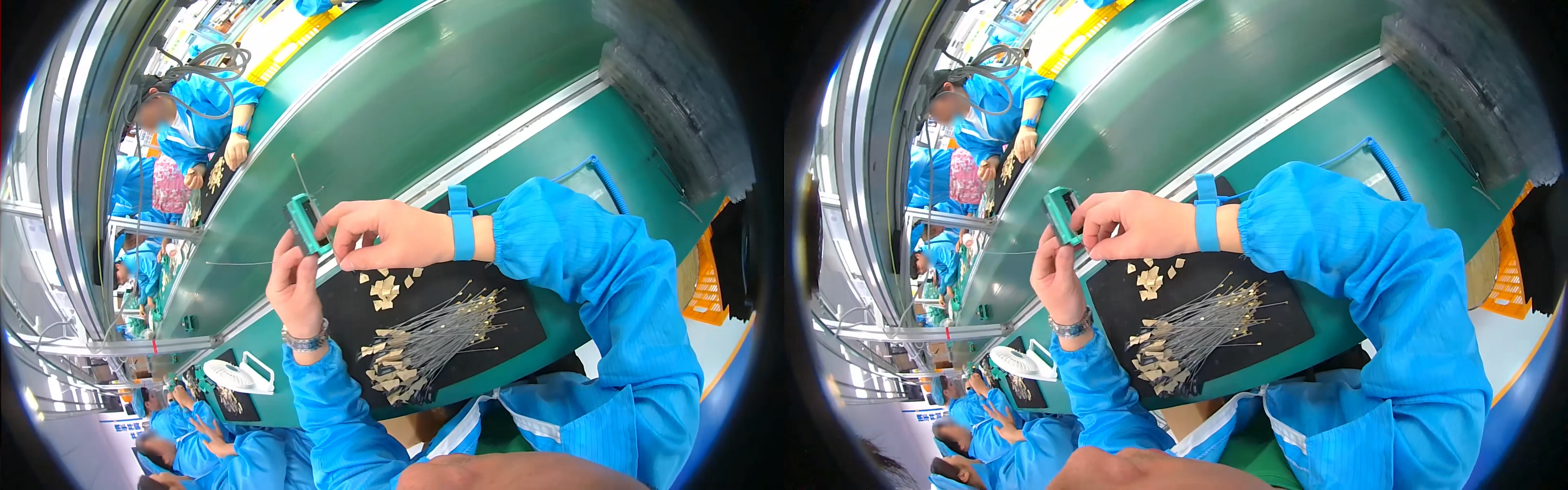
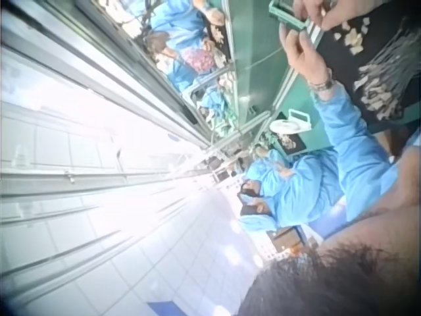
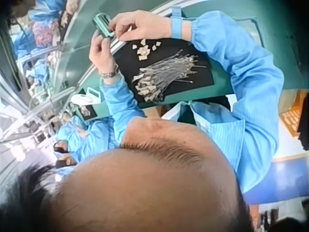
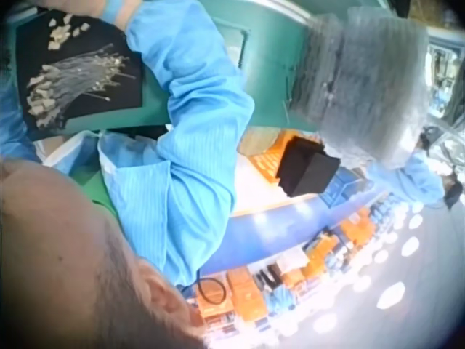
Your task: Assembling small electronic components onto wires using a jig on a factory production line.
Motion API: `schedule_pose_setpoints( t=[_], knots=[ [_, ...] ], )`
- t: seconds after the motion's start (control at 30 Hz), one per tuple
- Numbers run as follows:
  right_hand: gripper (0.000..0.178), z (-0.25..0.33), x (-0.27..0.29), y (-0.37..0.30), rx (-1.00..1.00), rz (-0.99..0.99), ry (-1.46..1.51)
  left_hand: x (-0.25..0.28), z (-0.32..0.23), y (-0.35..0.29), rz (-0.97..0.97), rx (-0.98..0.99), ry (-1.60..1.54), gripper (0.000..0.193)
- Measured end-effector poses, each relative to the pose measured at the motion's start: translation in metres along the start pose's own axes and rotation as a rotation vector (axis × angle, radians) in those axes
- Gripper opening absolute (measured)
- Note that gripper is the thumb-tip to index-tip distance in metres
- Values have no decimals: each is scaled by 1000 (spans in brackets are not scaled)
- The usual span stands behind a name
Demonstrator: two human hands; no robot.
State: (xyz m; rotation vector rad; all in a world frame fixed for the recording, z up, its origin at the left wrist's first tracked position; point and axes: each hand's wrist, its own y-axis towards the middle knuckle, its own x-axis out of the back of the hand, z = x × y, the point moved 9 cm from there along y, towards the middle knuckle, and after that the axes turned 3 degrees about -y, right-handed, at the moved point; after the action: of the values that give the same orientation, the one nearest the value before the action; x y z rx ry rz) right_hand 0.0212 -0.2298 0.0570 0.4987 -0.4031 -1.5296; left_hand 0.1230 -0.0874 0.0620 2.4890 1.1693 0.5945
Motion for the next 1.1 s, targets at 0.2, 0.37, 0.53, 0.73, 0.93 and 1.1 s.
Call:
schedule_pose_setpoints(
  t=[0.2,0.37,0.53,0.73,0.93,1.1],
  knots=[
    [11,-25,20,0,-76,-205,69,-22,-2,-1,18,62,70,29],
    [10,-34,29,0,-271,-215,297,-30,-8,-3,82,70,46,52],
    [14,-43,44,1,-350,-309,515,-15,-38,3,240,-196,225,20],
    [14,-34,44,1,-371,-334,637,9,14,9,143,78,369,52],
    [12,-40,17,-4,-464,-201,656,-23,-23,11,193,-85,445,92],
    [16,-32,11,-5,-474,-172,543,-23,-9,9,182,115,431,90]
  ],
)
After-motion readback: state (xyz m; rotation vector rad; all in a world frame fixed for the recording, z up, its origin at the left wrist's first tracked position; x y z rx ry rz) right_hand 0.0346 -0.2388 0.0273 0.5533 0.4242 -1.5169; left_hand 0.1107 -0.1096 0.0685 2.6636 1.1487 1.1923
